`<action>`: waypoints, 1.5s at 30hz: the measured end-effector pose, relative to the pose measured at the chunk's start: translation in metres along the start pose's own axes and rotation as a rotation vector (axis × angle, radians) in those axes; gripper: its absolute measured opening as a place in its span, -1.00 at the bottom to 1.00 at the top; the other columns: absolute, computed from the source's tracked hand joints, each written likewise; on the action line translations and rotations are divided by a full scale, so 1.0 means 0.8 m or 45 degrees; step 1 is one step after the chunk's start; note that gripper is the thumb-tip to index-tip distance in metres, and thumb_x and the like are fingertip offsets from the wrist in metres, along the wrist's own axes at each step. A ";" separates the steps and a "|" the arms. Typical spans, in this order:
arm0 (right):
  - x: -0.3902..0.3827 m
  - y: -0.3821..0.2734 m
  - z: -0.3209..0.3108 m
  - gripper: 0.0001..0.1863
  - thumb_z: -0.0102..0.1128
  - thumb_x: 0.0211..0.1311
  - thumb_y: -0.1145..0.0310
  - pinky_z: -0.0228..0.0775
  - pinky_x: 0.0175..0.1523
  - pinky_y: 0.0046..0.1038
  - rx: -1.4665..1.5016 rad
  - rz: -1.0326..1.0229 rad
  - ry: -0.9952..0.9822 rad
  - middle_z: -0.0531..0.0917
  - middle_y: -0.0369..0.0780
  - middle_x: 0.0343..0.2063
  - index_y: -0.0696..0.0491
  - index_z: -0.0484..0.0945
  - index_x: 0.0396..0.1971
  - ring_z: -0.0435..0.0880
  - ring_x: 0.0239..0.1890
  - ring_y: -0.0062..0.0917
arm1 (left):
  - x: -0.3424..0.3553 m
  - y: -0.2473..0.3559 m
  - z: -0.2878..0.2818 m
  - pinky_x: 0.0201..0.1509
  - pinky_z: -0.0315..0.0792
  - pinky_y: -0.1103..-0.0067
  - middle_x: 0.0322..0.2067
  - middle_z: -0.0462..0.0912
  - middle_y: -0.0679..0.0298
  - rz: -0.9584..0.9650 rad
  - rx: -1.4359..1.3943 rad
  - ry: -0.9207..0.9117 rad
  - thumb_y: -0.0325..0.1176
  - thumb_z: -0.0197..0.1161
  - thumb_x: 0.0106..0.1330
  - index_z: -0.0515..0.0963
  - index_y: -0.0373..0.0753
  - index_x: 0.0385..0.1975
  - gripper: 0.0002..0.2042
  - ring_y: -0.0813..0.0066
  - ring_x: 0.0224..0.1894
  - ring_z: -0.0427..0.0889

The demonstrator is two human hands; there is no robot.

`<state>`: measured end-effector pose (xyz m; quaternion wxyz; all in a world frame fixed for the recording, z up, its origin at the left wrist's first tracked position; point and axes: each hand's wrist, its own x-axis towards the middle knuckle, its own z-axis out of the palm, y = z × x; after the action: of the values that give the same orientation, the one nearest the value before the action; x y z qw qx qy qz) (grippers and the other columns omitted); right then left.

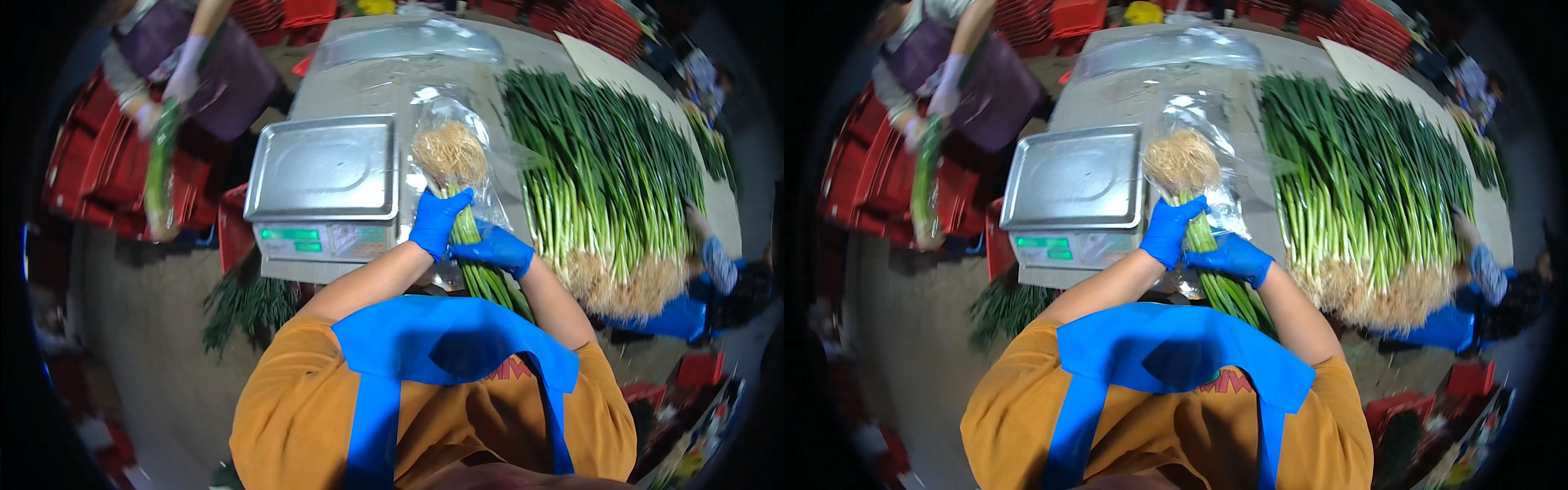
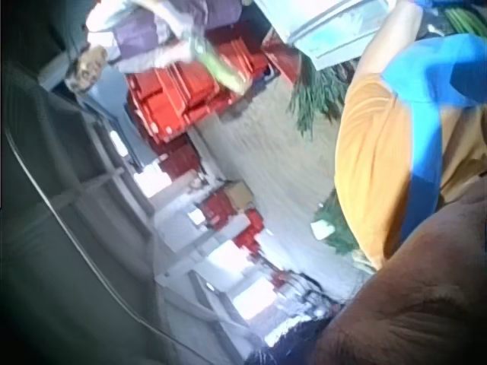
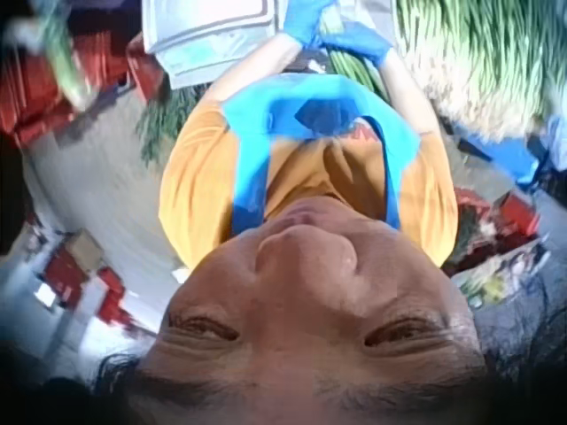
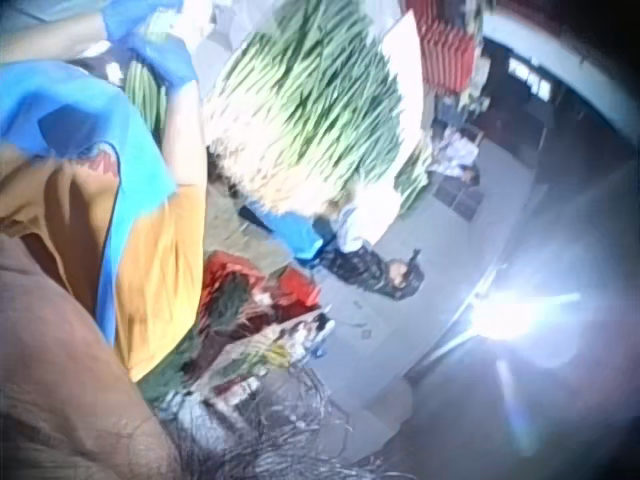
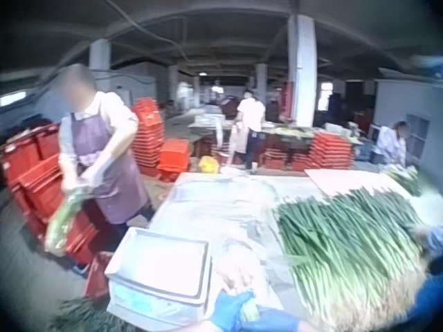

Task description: The person repeatedly gathers bundles of green onions, places them on a digital scale, and then removes them to a nearby red crate. The process is repeated continuously with multiple bundles.

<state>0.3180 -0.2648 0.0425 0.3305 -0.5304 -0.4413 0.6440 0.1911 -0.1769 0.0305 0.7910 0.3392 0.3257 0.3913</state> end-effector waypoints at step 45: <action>0.271 -0.024 0.457 -0.52 -0.10 0.41 0.04 0.53 -0.11 -0.40 -0.399 -0.201 -0.517 0.63 -0.15 -0.13 0.15 0.49 0.01 0.64 -0.27 -0.42 | -0.240 0.205 -0.539 -0.22 0.44 0.43 -0.46 0.57 0.15 0.791 0.741 0.906 -0.50 0.08 0.25 0.45 -0.28 -0.33 -0.95 0.33 -0.32 0.58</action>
<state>-0.0869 -0.1429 -0.0074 0.1982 -0.3988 -0.6330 0.6333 -0.3033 -0.1405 -0.0325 0.3530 0.4709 0.5521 0.5905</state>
